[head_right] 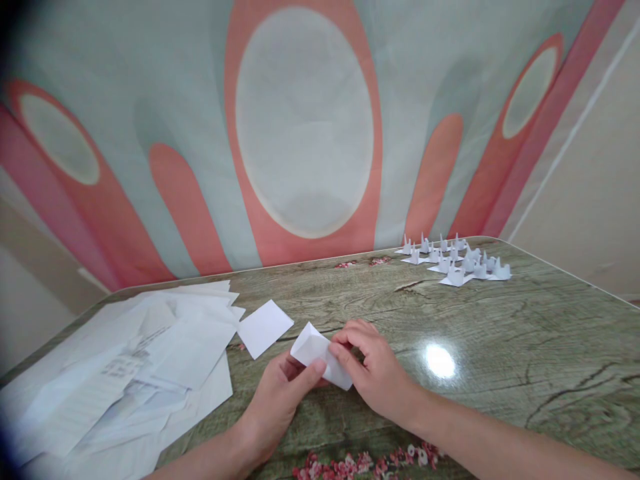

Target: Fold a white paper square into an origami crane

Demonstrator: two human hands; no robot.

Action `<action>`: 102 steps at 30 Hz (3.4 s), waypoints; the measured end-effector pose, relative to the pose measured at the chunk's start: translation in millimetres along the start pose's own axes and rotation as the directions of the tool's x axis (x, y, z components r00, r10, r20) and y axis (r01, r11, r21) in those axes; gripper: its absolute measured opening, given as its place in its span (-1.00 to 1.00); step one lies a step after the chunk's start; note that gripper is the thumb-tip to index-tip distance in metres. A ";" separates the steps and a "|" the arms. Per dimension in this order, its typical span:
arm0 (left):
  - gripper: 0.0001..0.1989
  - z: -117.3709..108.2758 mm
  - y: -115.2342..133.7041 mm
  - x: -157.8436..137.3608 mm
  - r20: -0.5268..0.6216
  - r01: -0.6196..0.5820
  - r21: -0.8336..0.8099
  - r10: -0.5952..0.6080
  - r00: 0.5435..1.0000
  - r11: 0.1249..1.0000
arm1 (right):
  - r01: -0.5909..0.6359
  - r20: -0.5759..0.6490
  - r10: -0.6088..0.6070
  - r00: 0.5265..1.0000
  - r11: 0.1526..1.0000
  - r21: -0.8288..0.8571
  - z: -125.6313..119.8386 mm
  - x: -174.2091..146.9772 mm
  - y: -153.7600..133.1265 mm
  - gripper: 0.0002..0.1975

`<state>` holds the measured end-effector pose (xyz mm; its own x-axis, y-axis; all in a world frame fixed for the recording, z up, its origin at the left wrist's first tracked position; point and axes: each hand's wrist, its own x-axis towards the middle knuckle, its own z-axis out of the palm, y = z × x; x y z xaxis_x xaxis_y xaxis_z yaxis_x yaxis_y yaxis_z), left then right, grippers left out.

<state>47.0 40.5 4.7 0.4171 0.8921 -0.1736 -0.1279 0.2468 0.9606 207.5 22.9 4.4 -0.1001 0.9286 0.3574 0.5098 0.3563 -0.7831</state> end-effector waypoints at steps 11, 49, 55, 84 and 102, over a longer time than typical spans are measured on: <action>-0.71 -2.5 -1.2 1.2 0.002 0.064 -0.047 -0.064 0.998 0.997 | -0.067 0.047 0.066 0.997 0.997 0.031 -2.3 -0.2 -2.6 -0.76; -0.68 -12.6 0.3 2.0 -0.051 -0.083 0.157 0.092 0.994 0.984 | -0.093 0.039 0.094 0.995 0.995 -0.030 -3.2 2.6 5.4 -0.76; -0.65 -13.7 -1.5 4.9 -0.139 -0.059 0.082 0.070 0.988 0.995 | -0.086 0.043 0.086 0.995 0.996 -0.017 -2.4 4.3 8.3 -0.75; -0.58 7.0 -8.6 -0.1 -0.052 0.057 0.280 -0.044 0.998 0.958 | -0.208 -0.029 0.215 0.976 0.965 0.163 7.1 -1.8 -5.1 -0.79; -0.70 10.3 -3.8 -10.0 0.108 -0.084 0.479 0.037 0.993 0.874 | -0.255 -0.084 0.289 0.954 0.924 0.283 7.6 1.8 -8.3 -0.78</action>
<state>52.6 26.8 5.0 0.5070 0.8544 -0.1139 0.2839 -0.0407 0.9580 196.6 22.4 7.7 0.1233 0.9799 0.1571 0.2548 0.1217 -0.9593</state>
